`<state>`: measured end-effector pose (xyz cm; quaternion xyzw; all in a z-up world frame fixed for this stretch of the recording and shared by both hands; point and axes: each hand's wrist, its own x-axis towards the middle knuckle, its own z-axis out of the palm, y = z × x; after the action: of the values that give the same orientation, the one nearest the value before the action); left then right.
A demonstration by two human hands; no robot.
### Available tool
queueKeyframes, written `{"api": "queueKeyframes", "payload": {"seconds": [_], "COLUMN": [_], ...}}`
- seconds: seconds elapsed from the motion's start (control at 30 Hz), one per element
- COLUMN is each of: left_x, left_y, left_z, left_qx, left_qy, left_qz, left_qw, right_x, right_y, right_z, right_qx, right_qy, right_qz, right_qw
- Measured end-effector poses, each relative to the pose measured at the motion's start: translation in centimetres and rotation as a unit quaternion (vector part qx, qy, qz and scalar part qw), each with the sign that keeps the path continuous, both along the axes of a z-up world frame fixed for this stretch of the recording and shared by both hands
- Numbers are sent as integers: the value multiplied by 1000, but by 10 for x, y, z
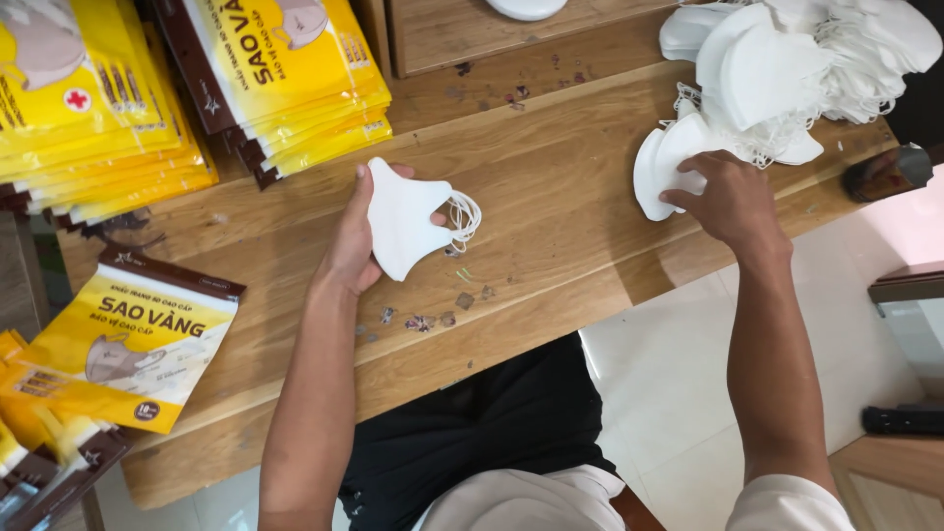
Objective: Folding individual face masks and inserting them into protective packaging envelopes.
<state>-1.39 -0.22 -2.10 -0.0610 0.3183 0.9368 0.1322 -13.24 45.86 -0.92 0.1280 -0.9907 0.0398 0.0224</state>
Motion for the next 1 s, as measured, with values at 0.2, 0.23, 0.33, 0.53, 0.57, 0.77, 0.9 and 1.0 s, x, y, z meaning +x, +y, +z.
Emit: {"api": "queueKeyframes", "payload": {"seconds": [0.2,0.23,0.33,0.53,0.57,0.77,0.9,1.0], "left_x": [1,1,6,13,12,12,12,12], "left_y": [-2,-3,-1,16,18,20,22,20], "left_z": [1,-3,-1,-5,-7,-5,-7,-5], "left_qx": [-14,-16,-34,-426,-424,-463,-452,-497], "left_qy": [-13,-12,64,208,243,294,296,299], "left_qz": [17,16,0,143,168,217,228,228], "left_qw": [1000,1000,997,869,856,807,810,782], "right_x": [5,2,-4,-6,-7,8,19,29], "right_y": [-7,-3,9,13,18,5,-14,-26], "right_z": [6,0,-11,-13,-17,-22,8,41], "right_qx": [14,12,35,12,-2,74,79,18], "right_qy": [2,3,41,39,43,143,390,458], "right_qz": [-19,-19,12,38,36,51,128,130], "right_qw": [1000,1000,998,998,998,986,908,879]}}
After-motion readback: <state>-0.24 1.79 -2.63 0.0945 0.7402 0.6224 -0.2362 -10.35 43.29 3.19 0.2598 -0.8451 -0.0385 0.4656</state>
